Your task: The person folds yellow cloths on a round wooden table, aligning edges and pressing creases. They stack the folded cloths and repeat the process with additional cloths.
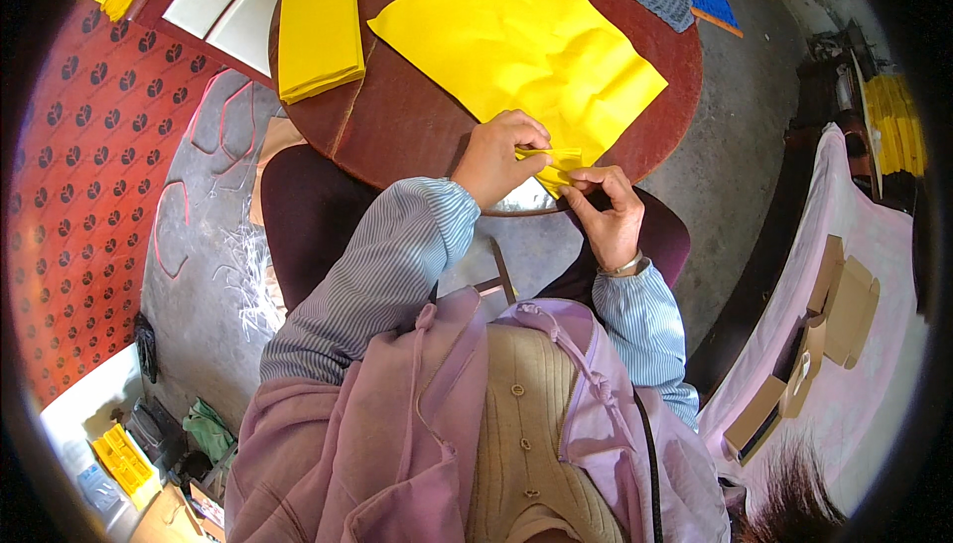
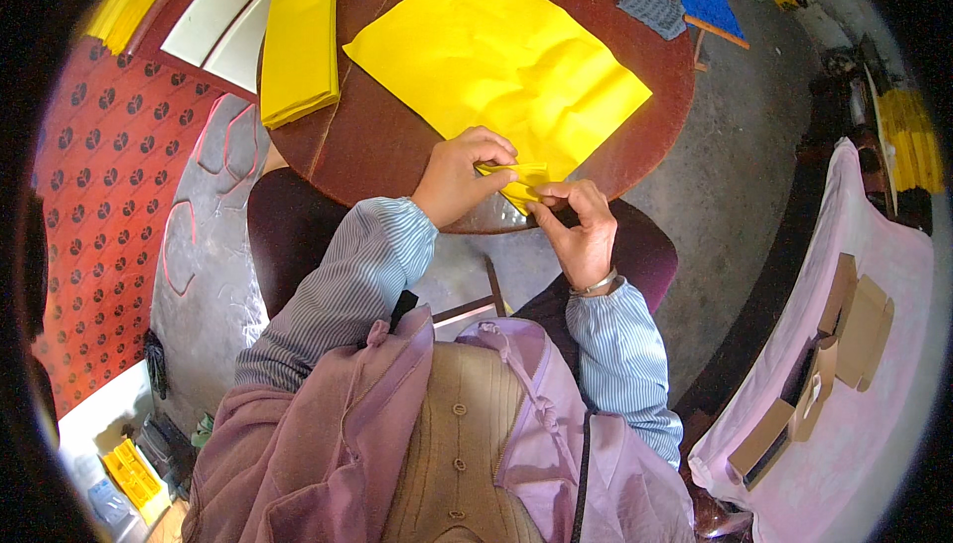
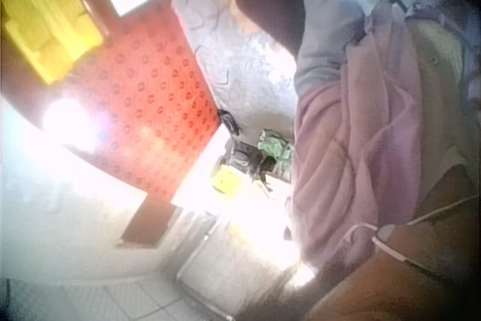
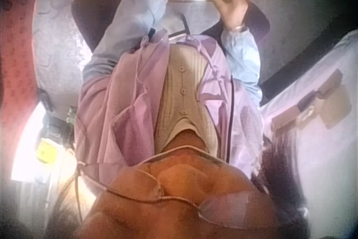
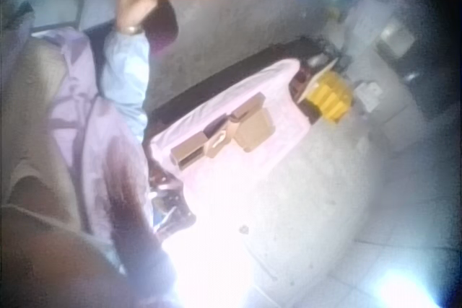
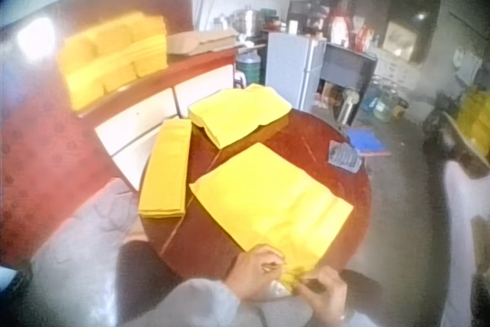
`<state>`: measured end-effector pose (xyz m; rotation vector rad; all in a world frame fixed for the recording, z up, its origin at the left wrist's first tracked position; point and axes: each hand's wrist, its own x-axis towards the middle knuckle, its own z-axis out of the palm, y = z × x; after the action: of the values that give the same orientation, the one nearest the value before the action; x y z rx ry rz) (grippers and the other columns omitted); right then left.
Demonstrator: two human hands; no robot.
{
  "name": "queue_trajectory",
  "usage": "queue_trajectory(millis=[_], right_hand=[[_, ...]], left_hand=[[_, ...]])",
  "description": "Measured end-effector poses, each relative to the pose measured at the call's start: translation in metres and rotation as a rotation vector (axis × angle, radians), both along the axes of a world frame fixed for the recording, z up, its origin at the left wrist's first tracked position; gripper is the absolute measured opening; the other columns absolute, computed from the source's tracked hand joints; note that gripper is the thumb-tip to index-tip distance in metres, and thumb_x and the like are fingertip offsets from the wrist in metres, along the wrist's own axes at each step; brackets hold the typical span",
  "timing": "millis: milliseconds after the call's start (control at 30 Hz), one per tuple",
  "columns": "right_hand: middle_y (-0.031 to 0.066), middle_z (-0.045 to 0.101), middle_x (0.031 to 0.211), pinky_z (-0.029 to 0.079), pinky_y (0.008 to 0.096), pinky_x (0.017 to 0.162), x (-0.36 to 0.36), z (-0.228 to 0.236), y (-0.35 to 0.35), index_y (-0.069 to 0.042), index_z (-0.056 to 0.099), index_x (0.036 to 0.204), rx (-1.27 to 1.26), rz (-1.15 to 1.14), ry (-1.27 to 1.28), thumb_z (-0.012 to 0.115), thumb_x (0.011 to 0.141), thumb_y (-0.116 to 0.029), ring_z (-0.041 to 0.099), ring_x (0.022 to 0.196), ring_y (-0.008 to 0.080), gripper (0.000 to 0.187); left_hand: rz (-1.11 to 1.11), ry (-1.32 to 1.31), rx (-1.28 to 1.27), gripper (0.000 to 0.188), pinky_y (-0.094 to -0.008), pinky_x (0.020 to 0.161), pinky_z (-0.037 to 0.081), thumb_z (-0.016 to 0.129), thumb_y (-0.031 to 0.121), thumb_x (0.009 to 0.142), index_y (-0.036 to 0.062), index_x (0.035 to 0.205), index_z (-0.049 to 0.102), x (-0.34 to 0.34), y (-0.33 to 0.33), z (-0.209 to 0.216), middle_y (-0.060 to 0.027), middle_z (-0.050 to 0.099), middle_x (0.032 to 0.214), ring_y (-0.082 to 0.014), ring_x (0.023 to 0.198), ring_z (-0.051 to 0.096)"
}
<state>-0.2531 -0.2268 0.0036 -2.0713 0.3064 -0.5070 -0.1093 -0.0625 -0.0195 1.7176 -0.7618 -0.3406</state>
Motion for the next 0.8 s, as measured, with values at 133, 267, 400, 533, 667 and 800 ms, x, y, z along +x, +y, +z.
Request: queue_trajectory(millis=[133, 267, 400, 533, 667, 800], right_hand=[[0.0045, 0.071, 0.081, 0.048, 0.0343, 0.077, 0.0018, 0.0038, -0.0034, -0.005, 0.081, 0.093, -0.176, 0.06, -0.031, 0.089, 0.081, -0.005, 0.065, 0.077, 0.0201, 0.014], [0.0041, 0.071, 0.079, 0.047, 0.0346, 0.075, 0.0018, 0.0039, -0.0041, -0.005, 0.082, 0.092, -0.135, 0.049, 0.005, 0.089, 0.08, -0.006, 0.065, 0.076, 0.0204, 0.013], [0.0036, 0.071, 0.078, 0.047, 0.0334, 0.074, 0.0018, 0.0013, -0.0049, -0.005, 0.082, 0.091, -0.087, 0.037, 0.03, 0.09, 0.079, -0.005, 0.065, 0.075, 0.0185, 0.014], [0.0031, 0.071, 0.079, 0.048, 0.0308, 0.074, 0.0015, -0.002, -0.0048, -0.005, 0.081, 0.09, 0.025, 0.006, 0.038, 0.09, 0.079, -0.004, 0.065, 0.074, 0.0155, 0.014], [0.0032, 0.071, 0.08, 0.049, 0.0299, 0.075, 0.0005, -0.003, -0.0055, -0.004, 0.079, 0.089, 0.038, 0.006, 0.054, 0.09, 0.08, -0.003, 0.065, 0.074, 0.0146, 0.014], [0.0031, 0.071, 0.08, 0.05, 0.0301, 0.076, 0.0002, -0.0027, -0.0064, -0.004, 0.077, 0.087, 0.012, 0.019, 0.06, 0.089, 0.08, -0.003, 0.066, 0.075, 0.0147, 0.014]], left_hand=[[-0.009, 0.027, 0.0, 0.013, -0.034, 0.09, 0.058, 0.082, 0.008, 0.085, -0.0003, 0.093, 0.076, 0.0018, 0.0005, 0.0011, -0.012, 0.075, 0.106, -0.026, 0.097, 0.074], [-0.026, 0.062, -0.017, 0.013, -0.0336, 0.091, 0.058, 0.082, 0.008, 0.085, -0.0004, 0.093, 0.077, 0.0031, 0.0015, 0.0022, -0.0118, 0.076, 0.107, -0.0252, 0.098, 0.074], [-0.03, 0.082, 0.007, 0.012, -0.0339, 0.092, 0.058, 0.082, 0.009, 0.086, 0.0002, 0.093, 0.077, 0.004, 0.0028, 0.0037, -0.0115, 0.076, 0.107, -0.0253, 0.098, 0.074], [-0.071, 0.009, 0.067, 0.012, -0.0325, 0.094, 0.059, 0.082, 0.008, 0.089, 0.0023, 0.098, 0.078, 0.0059, 0.0055, 0.0052, -0.0102, 0.076, 0.114, -0.0241, 0.103, 0.074], [-0.075, 0.004, 0.076, 0.012, -0.0328, 0.094, 0.059, 0.082, 0.008, 0.089, 0.0028, 0.099, 0.078, 0.0062, 0.0064, 0.0048, -0.01, 0.076, 0.114, -0.024, 0.104, 0.074], [-0.077, 0.002, 0.06, 0.012, -0.0328, 0.094, 0.059, 0.081, 0.009, 0.089, 0.0029, 0.099, 0.078, 0.0065, 0.0063, 0.0033, -0.0098, 0.076, 0.113, -0.0241, 0.104, 0.074]])
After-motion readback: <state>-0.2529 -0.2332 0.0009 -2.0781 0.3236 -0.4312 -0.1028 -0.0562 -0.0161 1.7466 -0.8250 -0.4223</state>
